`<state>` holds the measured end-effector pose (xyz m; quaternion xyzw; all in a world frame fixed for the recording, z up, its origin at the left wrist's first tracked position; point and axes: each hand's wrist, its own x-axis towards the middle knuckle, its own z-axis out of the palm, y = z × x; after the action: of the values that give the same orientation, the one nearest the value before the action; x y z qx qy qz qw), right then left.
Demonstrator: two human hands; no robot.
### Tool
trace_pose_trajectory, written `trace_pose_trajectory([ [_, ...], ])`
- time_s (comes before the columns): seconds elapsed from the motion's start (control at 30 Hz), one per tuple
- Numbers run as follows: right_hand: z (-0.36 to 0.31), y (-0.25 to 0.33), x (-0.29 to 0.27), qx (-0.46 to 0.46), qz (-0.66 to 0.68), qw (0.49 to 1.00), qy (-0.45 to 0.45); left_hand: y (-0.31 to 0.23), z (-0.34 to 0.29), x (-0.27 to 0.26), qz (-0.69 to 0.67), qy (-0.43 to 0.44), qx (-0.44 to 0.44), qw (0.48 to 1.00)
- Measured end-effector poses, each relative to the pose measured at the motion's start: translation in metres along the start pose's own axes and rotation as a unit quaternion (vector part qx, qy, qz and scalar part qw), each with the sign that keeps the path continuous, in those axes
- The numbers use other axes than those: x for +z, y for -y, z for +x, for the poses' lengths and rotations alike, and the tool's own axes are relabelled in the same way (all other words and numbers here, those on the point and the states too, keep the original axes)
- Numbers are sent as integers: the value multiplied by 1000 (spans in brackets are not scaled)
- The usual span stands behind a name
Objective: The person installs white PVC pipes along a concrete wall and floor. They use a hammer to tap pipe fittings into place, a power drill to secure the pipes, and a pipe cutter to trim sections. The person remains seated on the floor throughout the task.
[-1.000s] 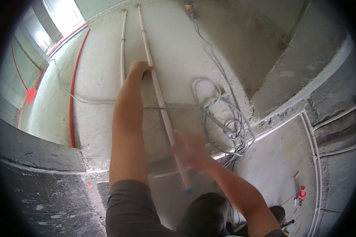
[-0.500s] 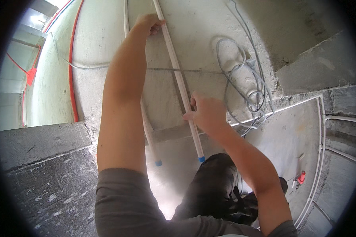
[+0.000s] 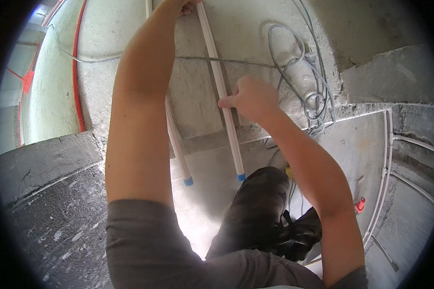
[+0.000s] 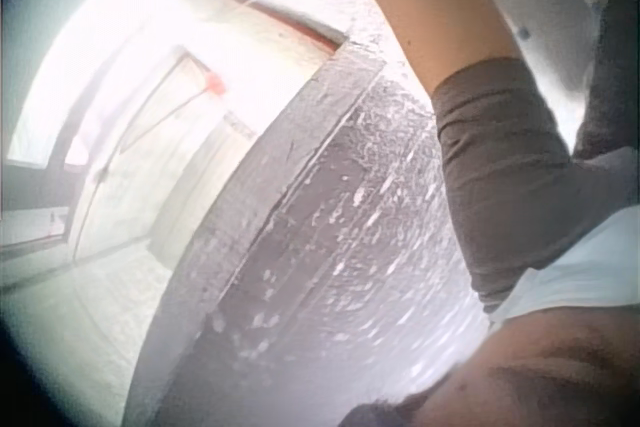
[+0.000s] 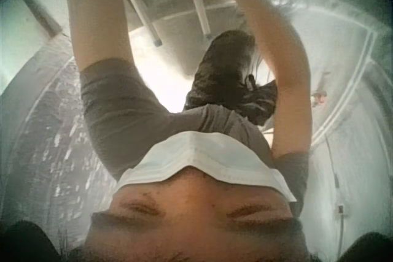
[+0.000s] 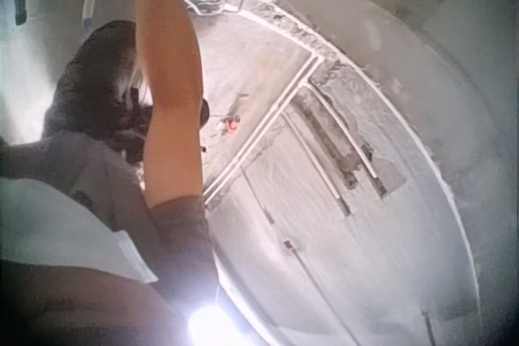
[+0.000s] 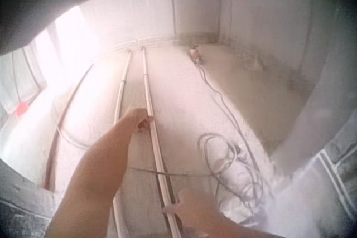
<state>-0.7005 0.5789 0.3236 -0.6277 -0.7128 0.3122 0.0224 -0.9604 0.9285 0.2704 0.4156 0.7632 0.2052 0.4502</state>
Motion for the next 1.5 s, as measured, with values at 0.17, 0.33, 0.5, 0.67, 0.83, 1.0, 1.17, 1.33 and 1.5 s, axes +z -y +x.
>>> trace_pose_trajectory([
  [0.17,2,-16,-13,26,15,998,47,0,-40,28,-13,-28,95,995],
  [0.33,-3,-9,-26,14,74,993,95,-9,-77,17,6,-46,88,995],
  [0.5,-5,-4,-22,-7,127,986,106,23,-57,9,33,-76,152,985],
  [0.67,-4,16,-8,-4,128,990,65,41,-116,-17,-43,-124,259,957],
  [0.83,-14,-29,-24,-1,83,996,-36,45,-355,20,-64,-108,421,898],
  [1.0,-6,10,5,-75,299,951,8,208,-551,36,61,-173,516,837],
  [1.17,-60,-76,26,-227,158,961,-24,250,-653,157,102,145,520,836],
  [1.33,-370,-247,-84,-133,242,961,-13,254,-678,158,205,192,483,829],
  [1.5,-675,-423,100,368,454,683,-438,201,-697,180,280,352,423,787],
])
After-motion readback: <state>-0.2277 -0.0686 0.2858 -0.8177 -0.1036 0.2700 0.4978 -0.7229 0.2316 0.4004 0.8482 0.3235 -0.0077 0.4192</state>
